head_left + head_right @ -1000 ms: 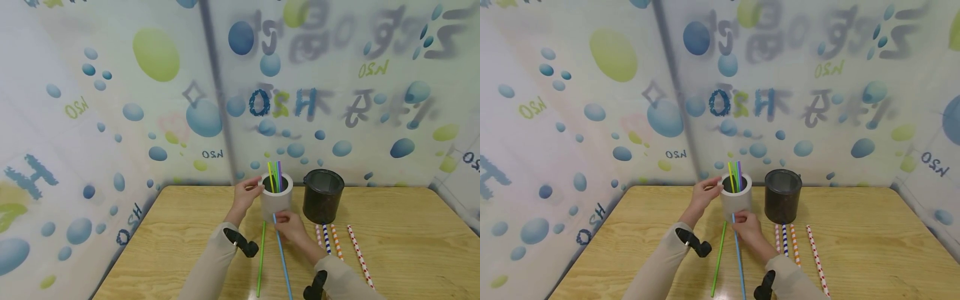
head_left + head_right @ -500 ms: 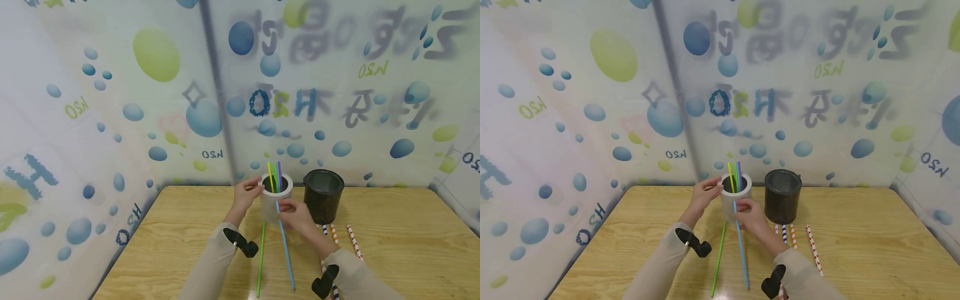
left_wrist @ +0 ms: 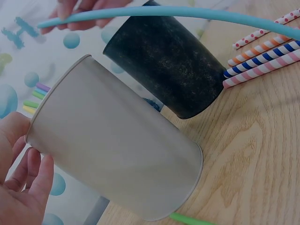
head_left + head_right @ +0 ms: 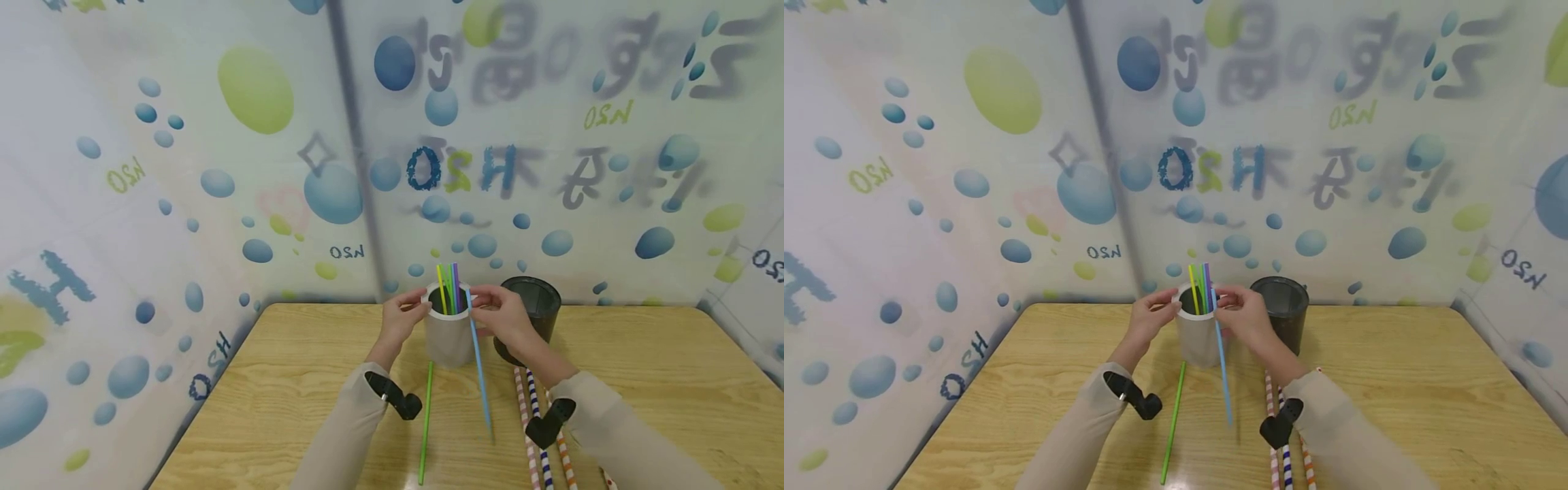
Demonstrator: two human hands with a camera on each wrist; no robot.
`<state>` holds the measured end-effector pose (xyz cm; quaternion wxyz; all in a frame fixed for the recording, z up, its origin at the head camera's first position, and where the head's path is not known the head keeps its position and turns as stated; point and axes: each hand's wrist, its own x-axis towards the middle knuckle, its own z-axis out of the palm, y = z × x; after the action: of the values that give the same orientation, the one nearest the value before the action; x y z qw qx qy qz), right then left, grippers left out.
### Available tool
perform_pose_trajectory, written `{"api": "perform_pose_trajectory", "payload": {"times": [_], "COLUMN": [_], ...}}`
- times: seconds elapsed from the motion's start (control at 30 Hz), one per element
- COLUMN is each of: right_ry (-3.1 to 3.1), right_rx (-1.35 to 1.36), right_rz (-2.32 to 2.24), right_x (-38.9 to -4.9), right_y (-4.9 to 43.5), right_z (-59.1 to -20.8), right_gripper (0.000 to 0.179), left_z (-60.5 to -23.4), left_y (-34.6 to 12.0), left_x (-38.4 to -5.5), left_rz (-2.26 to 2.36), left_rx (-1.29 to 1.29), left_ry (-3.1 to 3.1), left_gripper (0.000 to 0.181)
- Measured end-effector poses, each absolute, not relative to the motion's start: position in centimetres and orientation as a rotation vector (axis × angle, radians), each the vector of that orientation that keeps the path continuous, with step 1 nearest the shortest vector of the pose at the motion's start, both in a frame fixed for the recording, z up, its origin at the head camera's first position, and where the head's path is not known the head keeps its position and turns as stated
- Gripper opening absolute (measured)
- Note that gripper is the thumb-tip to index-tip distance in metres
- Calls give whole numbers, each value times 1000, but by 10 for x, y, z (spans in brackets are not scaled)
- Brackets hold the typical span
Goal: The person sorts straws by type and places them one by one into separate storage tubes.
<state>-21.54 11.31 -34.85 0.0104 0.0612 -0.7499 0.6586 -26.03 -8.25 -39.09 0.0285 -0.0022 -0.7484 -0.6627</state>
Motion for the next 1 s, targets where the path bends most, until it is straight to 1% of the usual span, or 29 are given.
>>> {"api": "perform_pose_trajectory", "payload": {"times": [0.23, 0.4, 0.7, 0.87, 1.0], "right_ry": [-2309, -2245, -2133, -2080, -2071], "right_rx": [259, 321, 362, 343, 321], "right_rz": [1986, 1936, 1833, 1792, 1741], "right_x": [-231, -240, -254, -261, -267], "right_y": [115, 114, 113, 112, 109], "right_z": [-320, -298, -261, -248, -247], "right_gripper": [41, 39, 39, 39, 37], "left_z": [-392, -393, -393, -394, -394], "left_y": [-82, -83, -82, -83, -83], "left_x": [-261, -262, -261, -262, -262], "left_rz": [-2042, -2052, -2044, -2052, -2055], "left_rx": [-1, -2, -11, -19, -20], "left_ry": [-2310, -2308, -2303, -2303, -2303], "left_gripper": [32, 33, 32, 33, 33]}}
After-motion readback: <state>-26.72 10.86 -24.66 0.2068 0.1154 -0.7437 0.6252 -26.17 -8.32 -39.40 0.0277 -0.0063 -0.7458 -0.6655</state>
